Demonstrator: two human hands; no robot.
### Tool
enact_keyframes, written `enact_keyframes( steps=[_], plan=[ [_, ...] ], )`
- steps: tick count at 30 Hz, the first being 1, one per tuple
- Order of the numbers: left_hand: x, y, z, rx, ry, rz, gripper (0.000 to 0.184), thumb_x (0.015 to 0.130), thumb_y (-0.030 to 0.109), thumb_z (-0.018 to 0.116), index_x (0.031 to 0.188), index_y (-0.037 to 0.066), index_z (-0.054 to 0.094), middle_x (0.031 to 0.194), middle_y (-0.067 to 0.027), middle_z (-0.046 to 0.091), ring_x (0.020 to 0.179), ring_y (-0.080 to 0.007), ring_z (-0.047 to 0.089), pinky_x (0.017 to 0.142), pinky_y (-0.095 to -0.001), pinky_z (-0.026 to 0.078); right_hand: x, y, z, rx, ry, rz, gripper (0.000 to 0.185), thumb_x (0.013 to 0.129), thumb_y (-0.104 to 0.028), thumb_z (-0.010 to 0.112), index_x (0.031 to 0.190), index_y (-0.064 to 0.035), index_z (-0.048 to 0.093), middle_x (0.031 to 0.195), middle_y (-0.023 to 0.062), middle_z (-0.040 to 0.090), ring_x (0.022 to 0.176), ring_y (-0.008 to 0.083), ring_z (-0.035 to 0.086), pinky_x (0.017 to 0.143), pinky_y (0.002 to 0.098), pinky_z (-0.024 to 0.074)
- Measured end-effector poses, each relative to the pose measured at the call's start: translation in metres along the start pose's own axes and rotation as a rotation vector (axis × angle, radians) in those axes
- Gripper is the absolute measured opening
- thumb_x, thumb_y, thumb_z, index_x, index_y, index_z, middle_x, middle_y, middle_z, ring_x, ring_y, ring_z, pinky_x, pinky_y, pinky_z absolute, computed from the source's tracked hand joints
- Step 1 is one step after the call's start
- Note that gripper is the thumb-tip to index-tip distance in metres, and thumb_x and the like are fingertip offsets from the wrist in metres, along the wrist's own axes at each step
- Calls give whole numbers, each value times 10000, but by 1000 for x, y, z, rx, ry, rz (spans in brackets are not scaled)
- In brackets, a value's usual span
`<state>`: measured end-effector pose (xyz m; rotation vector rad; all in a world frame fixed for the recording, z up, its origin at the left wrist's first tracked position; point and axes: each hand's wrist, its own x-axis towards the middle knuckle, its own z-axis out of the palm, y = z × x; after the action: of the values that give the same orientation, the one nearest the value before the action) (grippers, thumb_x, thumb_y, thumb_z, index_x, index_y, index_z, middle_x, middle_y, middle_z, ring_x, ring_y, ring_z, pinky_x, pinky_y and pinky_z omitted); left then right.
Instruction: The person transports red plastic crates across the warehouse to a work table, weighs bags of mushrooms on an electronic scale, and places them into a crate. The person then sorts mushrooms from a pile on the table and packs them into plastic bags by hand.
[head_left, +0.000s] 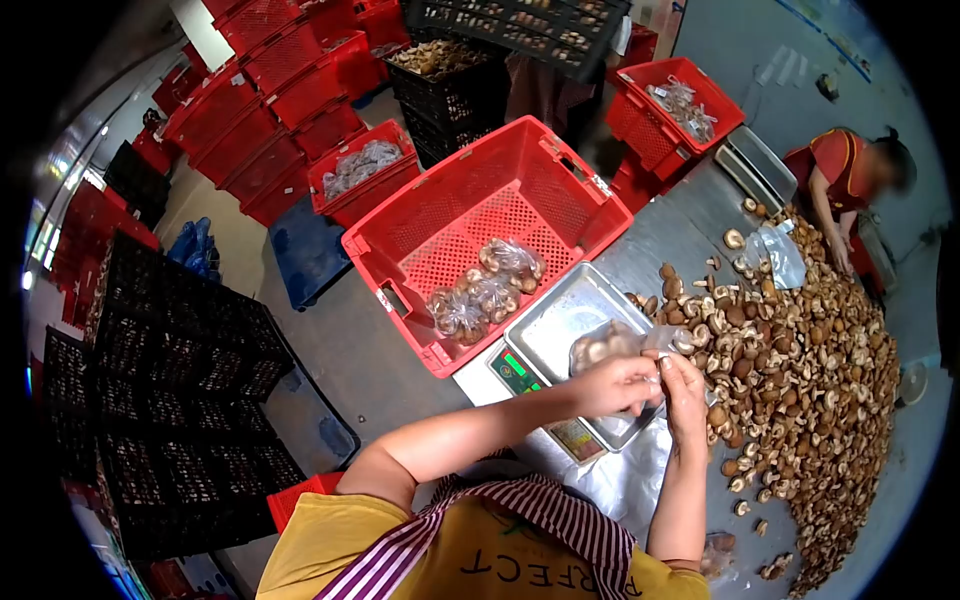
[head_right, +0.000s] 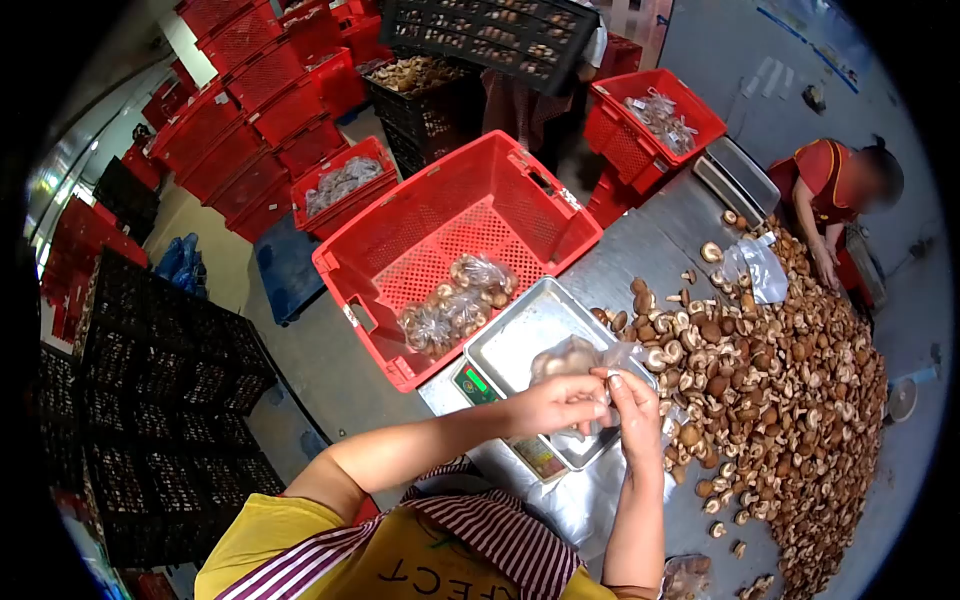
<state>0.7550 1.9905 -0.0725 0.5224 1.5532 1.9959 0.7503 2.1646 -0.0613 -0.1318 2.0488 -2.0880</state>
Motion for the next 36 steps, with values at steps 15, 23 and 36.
enact_keyframes(
  steps=[15, 23, 36],
  plan=[
    [45, -81, -100, 1038, 560, -73, 204, 840, 180, 533, 808, 6, 635, 803, -259, 638, 806, -424, 631, 748, -520, 481, -38, 28, 20, -921, -194, -594, 62, 751, -59, 668, 800, -36, 639, 923, 99, 631, 1026, 312, 562, 889, 438, 437],
    [53, -81, -93, 1004, 652, -186, 241, 853, 195, 489, 880, 9, 639, 856, -279, 634, 861, -459, 610, 803, -524, 473, -31, 31, 48, -789, -255, -535, 100, 807, -53, 616, 904, -36, 625, 924, 72, 651, 945, 254, 611, 868, 365, 464],
    [4, -14, -36, 281, 80, -110, 102, 929, 93, 597, 941, 10, 654, 912, -3, 643, 813, -66, 569, 752, -226, 468, 1, 49, 17, 331, 53, 119, 262, 993, -151, 493, 1181, 3, 592, 1018, 47, 648, 929, 99, 590, 835, 239, 465]
  ],
)
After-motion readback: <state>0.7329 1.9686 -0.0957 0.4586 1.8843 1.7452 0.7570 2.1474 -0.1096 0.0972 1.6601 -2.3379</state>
